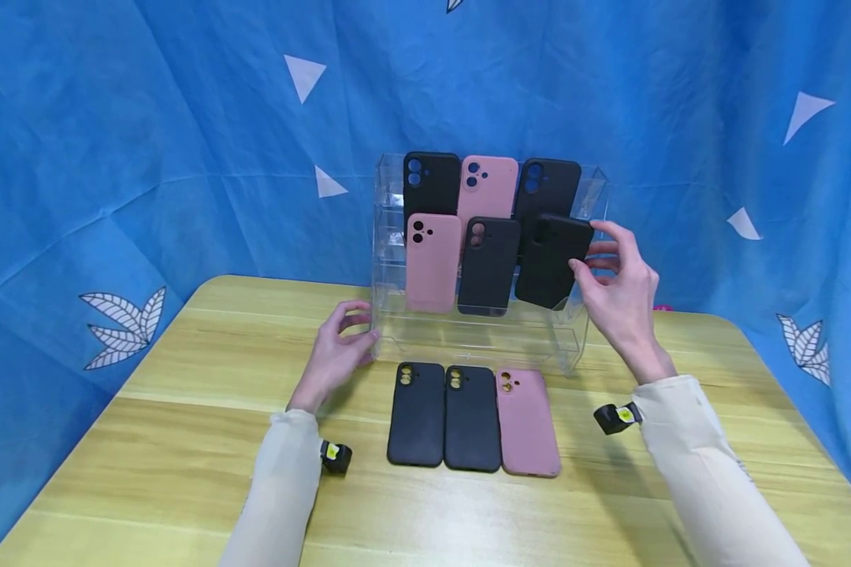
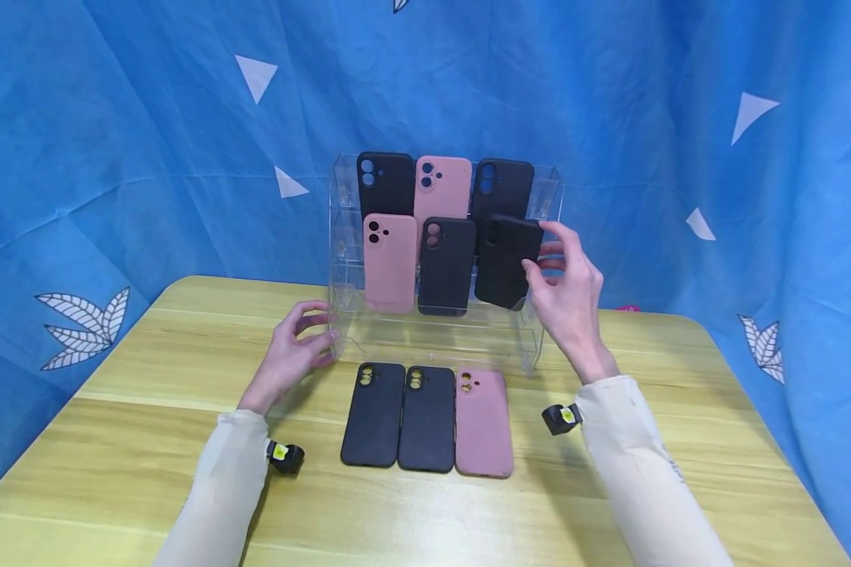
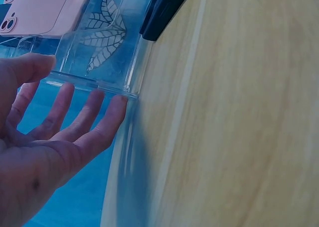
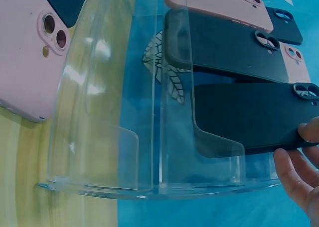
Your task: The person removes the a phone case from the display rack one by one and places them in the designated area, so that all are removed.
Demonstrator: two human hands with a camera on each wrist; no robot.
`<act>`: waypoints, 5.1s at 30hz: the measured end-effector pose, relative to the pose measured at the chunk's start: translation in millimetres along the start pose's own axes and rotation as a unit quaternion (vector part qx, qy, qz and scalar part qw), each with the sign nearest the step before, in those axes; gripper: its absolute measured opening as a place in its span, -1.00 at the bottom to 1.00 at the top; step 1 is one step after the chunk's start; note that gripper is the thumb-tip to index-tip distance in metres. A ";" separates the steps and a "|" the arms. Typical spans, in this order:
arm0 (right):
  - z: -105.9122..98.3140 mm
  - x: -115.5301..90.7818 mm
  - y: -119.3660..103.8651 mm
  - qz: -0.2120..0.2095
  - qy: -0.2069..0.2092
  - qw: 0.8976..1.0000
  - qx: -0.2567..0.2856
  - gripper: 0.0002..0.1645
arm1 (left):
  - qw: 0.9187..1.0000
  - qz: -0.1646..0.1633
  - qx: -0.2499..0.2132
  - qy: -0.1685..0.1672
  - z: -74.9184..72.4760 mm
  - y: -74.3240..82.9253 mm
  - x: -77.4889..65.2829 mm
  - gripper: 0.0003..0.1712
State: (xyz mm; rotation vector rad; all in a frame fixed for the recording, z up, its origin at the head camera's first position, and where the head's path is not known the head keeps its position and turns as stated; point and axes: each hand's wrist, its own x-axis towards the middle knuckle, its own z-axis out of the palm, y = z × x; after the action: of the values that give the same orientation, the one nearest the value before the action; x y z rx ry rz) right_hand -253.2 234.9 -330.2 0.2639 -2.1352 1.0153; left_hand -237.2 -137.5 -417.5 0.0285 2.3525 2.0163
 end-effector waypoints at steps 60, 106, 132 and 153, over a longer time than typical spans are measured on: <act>-66.1 -93.2 38.7 0.207 -0.164 0.894 0.362 -0.24 | 1.000 0.008 -0.008 0.008 -1.1 -2.1 4.0 -0.47; -66.6 -126.7 63.2 0.251 -0.353 0.901 0.021 -0.36 | 1.000 0.004 -0.008 -0.009 0.1 -6.3 3.3 -0.48; -68.7 -114.0 51.5 0.162 -0.315 0.934 -0.034 -0.57 | 0.998 0.011 0.053 0.044 9.9 -1.7 3.7 -0.50; -23.3 -65.5 7.8 0.111 -0.180 0.976 0.047 -0.56 | 0.999 0.004 0.032 0.032 7.5 -8.2 8.3 -0.51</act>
State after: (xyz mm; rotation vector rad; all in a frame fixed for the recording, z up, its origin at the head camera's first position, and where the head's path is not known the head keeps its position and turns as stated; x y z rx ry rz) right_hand -198.3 249.2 -371.2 0.2756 -2.4878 1.2772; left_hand -245.0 -131.0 -426.9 -0.0264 2.4590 1.9736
